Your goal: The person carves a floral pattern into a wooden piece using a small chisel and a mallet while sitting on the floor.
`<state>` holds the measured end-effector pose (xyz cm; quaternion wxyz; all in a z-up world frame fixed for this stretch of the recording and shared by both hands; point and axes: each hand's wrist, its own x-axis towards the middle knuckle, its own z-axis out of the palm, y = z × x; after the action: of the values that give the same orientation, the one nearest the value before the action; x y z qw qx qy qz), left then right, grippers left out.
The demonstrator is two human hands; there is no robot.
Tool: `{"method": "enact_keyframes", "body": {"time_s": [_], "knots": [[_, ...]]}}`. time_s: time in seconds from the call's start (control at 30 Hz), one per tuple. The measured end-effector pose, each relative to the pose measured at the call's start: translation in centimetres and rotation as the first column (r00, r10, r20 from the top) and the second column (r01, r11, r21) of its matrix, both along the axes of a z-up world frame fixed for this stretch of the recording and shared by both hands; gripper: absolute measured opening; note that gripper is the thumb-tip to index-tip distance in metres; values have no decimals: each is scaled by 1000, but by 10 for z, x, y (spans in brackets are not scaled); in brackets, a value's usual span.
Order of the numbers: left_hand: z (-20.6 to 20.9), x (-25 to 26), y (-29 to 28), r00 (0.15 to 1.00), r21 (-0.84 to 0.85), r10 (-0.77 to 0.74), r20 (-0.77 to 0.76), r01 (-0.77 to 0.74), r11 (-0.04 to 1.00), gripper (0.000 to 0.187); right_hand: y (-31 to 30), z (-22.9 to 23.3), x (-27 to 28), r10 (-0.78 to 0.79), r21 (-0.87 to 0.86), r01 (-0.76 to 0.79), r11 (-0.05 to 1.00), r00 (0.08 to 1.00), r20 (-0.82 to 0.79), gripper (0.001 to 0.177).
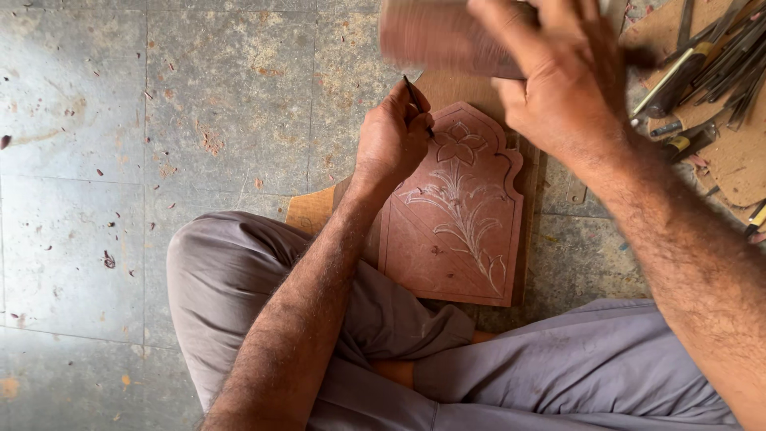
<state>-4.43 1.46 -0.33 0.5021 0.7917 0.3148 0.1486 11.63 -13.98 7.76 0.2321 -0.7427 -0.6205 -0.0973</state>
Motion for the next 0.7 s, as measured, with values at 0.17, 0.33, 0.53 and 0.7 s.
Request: {"method": "enact_keyframes", "body": {"time_s": [0.17, 0.33, 0.53, 0.7], "knots": [[-3, 4, 7, 997, -14, -45, -59, 44, 999, 9, 4, -12, 2, 102, 160, -62, 985, 962, -254, 86], [-7, 6, 10, 994, -22, -105, -33, 105, 994, 10, 5, -15, 3, -38, 51, 42, 998, 997, -71, 90], [0, 6, 8, 989, 12, -127, -81, 128, 992, 6, 3, -14, 8, -59, 18, 59, 998, 998, -27, 89], [6, 6, 1, 988, 22, -82, -132, 86, 996, 5, 1, -18, 10, -59, 43, 60, 997, 998, -25, 94]]}}
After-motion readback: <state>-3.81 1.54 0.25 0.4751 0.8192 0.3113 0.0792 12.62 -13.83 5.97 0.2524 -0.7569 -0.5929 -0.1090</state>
